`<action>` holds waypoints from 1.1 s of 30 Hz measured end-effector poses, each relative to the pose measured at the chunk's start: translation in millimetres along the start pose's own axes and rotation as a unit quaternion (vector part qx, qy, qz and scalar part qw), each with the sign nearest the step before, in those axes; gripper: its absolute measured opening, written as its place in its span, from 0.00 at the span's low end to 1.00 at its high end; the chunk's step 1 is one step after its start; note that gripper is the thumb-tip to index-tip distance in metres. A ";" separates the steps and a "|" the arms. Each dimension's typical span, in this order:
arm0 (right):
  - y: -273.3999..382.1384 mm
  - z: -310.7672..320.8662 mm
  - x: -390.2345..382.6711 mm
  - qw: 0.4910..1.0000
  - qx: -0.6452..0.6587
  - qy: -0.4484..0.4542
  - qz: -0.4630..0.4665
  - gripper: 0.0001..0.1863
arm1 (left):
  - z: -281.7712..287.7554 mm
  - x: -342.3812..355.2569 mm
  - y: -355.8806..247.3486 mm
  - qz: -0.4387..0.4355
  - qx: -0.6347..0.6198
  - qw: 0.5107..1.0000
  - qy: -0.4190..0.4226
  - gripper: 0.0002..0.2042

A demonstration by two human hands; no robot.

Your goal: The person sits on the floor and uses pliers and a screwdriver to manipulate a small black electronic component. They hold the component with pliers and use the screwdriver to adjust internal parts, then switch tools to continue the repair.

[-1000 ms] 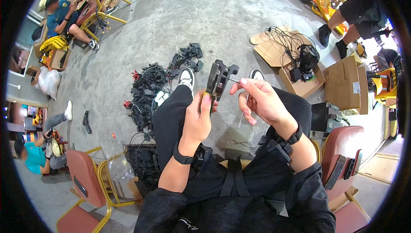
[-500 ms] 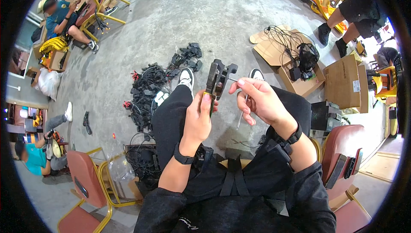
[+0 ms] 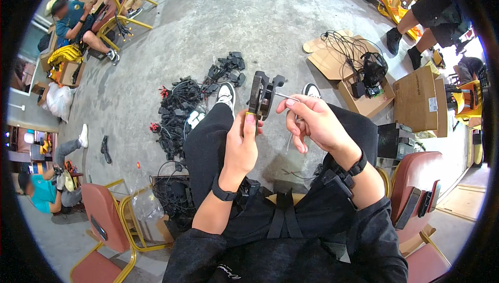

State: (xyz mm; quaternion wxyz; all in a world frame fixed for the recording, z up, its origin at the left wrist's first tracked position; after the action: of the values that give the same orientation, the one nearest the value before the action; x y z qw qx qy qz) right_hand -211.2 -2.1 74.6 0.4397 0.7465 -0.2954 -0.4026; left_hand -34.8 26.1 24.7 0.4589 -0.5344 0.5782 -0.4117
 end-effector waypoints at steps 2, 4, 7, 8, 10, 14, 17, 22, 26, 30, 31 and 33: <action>0.4 -1.8 0.1 1.000 -0.002 -0.023 -0.011 0.16 | -0.4 0.5 -1.4 -0.067 0.086 0.994 -0.002 0.18; -0.7 -1.3 0.0 1.000 0.000 -0.028 -0.010 0.16 | -0.9 0.2 -1.9 -0.106 0.136 0.985 -0.005 0.18; -0.5 1.2 0.4 1.000 0.017 -0.016 0.001 0.15 | -0.8 0.1 -3.2 -0.113 0.135 0.984 -0.015 0.17; 0.1 1.4 0.0 1.000 0.027 -0.014 -0.004 0.15 | -0.9 -0.5 -3.0 -0.109 0.121 0.986 -0.020 0.18; 0.0 2.8 1.0 1.000 0.009 -0.021 0.012 0.16 | 0.0 -1.1 -3.4 -0.089 0.075 0.993 -0.021 0.17; -7.0 8.8 8.4 0.988 -0.107 -0.066 0.085 0.17 | 3.2 -0.1 -2.5 -0.024 -0.038 0.999 0.014 0.19; -1.7 -0.2 6.4 0.980 -0.143 -0.089 0.108 0.19 | 0.6 -2.0 -0.9 0.017 -0.110 0.993 0.036 0.22; -11.1 -2.1 6.1 0.969 -0.075 -0.146 0.186 0.23 | -3.3 -1.6 -5.9 0.035 -0.138 0.984 0.105 0.22; 3.1 -6.3 -0.2 0.977 -0.049 -0.076 0.192 0.23 | -2.8 -6.5 -7.8 0.023 -0.092 0.984 0.152 0.24; 9.5 -5.0 -6.2 0.983 -0.051 0.000 0.175 0.20 | -5.4 -8.9 -7.2 0.012 -0.087 0.973 0.215 0.26; 8.7 -3.6 -6.4 0.981 -0.061 0.014 0.182 0.19 | -4.3 -9.8 -7.7 0.011 -0.087 0.971 0.222 0.27; 6.1 -2.8 -6.3 0.975 -0.081 0.017 0.206 0.16 | -5.4 -10.7 -7.4 0.007 -0.086 0.967 0.239 0.30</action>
State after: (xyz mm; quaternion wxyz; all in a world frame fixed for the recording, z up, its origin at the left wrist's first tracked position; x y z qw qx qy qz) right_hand -212.5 1.4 83.0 0.5775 0.6381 -0.4015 -0.3133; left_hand -38.2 36.0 34.1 0.2628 -0.4537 0.7082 -0.4728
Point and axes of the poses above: each hand's wrist, its own x-axis towards the middle knuckle, its own z-axis out of the back of the hand, y = z × x, the point moved 3 cm from there along x, towards the middle knuckle, and after that the axes turned 10 degrees about -x, right-handed, at the moved point
